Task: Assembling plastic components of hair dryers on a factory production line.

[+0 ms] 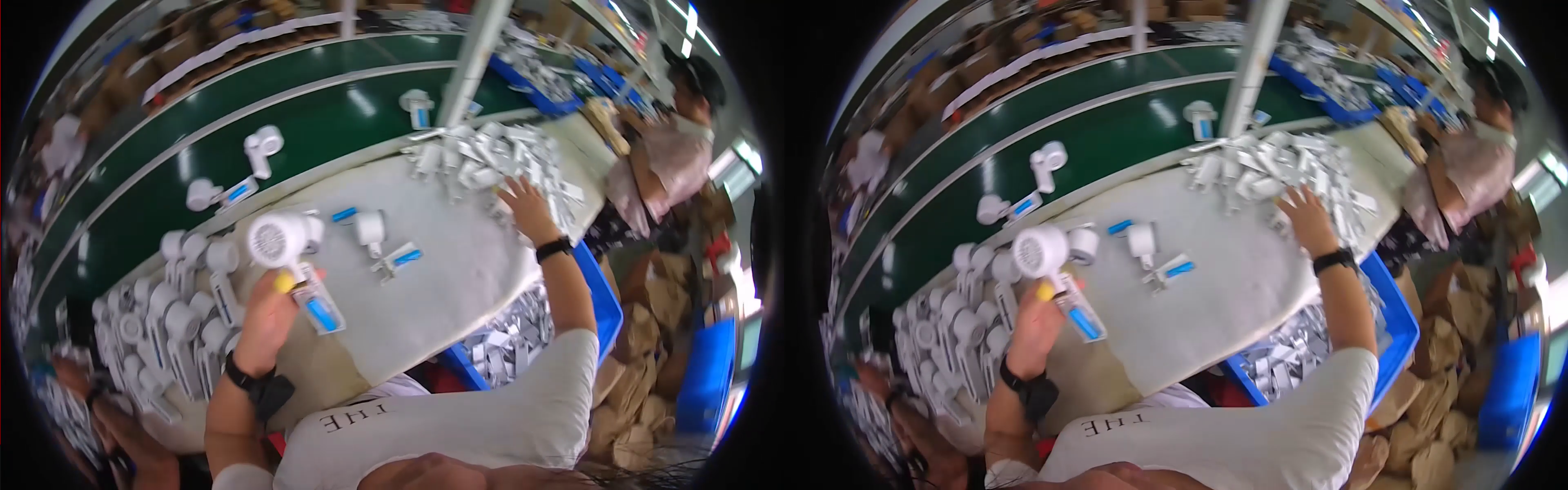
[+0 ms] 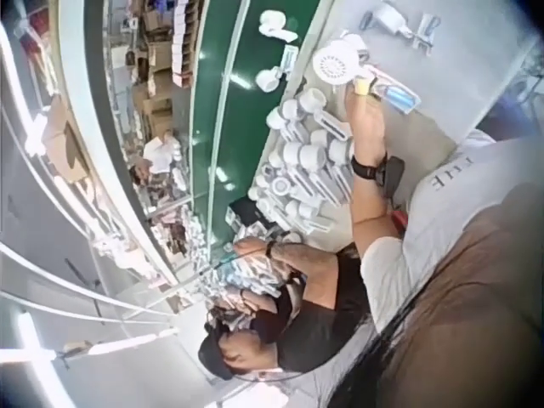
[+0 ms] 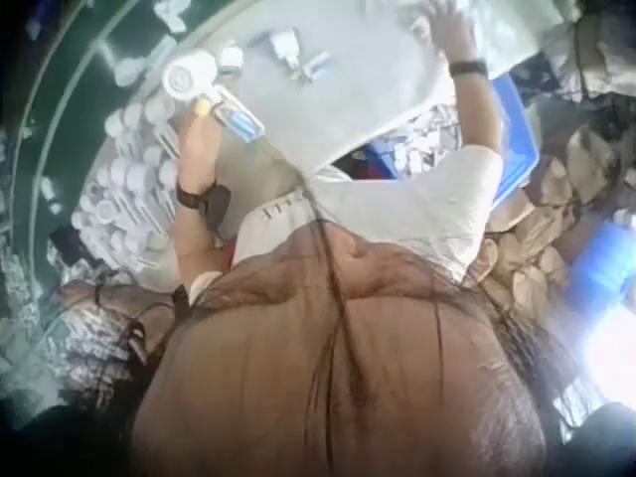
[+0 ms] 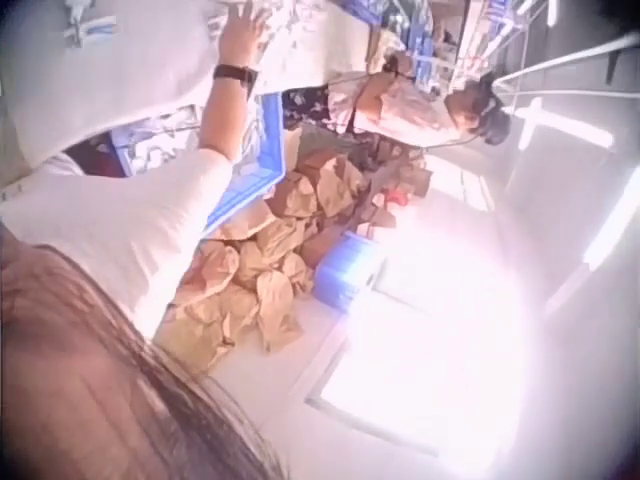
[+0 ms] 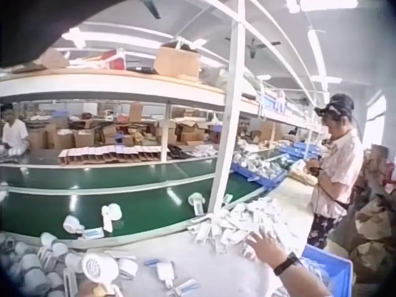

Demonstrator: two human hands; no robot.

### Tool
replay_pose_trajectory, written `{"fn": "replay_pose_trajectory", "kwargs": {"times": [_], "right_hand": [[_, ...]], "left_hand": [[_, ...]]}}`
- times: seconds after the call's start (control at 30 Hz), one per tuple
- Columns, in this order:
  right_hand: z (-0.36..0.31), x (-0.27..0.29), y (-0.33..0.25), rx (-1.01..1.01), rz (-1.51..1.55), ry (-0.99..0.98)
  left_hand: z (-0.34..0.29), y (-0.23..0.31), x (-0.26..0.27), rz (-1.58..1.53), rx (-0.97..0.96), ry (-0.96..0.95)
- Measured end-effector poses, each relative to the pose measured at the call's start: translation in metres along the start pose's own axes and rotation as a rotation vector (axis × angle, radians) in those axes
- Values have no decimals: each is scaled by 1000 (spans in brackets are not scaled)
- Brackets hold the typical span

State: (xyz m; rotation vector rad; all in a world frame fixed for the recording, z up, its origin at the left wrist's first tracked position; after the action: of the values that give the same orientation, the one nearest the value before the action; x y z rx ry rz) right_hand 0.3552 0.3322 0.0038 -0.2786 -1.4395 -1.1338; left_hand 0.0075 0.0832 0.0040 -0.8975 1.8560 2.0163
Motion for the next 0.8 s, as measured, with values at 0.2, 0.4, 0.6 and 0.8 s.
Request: {"fn": "replay_pose_trajectory", "kwargs": {"times": [0.2,0.4,0.6,0.8], "right_hand": [[7,-17,2,99,233,-73],[13,68,-25,-93,611,286],[-2,198,-214,299,1086,393],[3,220,-254,317,958,490]], "left_hand": [[5,-16,-6,-45,117,-96],[3,-9,9,-54,-74,16],[3,-24,14,-125,-186,149],[-9,-21,24,-234,-291,187]]}}
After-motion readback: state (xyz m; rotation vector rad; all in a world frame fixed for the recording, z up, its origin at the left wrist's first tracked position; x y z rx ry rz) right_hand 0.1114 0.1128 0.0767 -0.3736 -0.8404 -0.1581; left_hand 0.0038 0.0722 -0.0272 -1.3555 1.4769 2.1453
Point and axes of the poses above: each hand's wrist, its own z-axis towards the middle knuckle, its own x-axis out of the back of the hand, y = z × x, the point moved 9 cm from there along z, towards the middle knuckle, and after that the axes turned 6 degrees about -z, right-handed, at the moved point
